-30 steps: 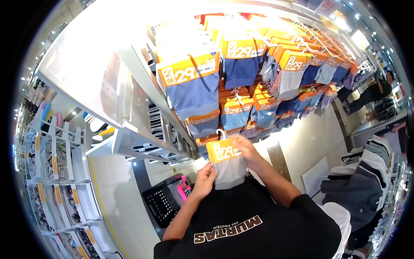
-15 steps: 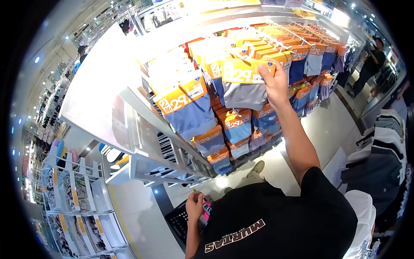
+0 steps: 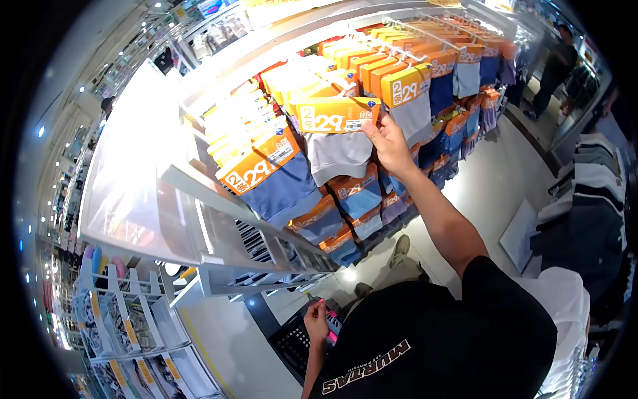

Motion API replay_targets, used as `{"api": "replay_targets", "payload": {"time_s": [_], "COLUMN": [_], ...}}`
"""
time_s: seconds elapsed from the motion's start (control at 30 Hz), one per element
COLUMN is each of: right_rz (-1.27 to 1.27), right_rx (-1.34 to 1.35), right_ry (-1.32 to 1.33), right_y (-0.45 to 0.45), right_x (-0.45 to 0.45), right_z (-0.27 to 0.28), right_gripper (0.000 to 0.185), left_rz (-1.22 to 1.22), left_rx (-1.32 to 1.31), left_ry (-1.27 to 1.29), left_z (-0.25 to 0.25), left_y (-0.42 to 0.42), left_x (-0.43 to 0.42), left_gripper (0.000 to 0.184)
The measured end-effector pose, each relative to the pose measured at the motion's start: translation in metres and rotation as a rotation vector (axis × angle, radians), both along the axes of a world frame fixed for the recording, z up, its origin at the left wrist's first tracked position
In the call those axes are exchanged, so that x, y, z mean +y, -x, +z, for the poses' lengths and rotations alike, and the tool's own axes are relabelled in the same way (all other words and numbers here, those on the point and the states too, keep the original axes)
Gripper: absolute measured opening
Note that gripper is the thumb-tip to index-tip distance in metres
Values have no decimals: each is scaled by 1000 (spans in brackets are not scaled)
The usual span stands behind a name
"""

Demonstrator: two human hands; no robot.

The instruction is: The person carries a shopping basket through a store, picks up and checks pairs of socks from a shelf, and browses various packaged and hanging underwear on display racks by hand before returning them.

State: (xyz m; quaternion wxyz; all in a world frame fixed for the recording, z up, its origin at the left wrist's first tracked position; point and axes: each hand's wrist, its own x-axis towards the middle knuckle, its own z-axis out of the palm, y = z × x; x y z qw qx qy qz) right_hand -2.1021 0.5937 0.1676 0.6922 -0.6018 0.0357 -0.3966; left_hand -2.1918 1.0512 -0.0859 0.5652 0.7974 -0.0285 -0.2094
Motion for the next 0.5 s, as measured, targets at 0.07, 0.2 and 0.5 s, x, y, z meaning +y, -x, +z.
{"api": "replay_targets", "payload": {"time_s": [0.07,0.2,0.5], "right_rz": [-51,-58,120], "right_rx": [155,338,545], "right_ry": [56,-43,-132], "right_y": [8,45,103], "right_x": [-9,-8,-54], "right_z": [-20,-21,-89], "right_gripper": [26,23,20], "left_rz": [-20,-22,-55], "left_rx": [23,23,22], "left_ry": [25,39,-39], "left_z": [-1,1,27], "left_y": [-1,3,27], "left_x": [-3,-11,-56], "left_gripper": [25,25,27]}}
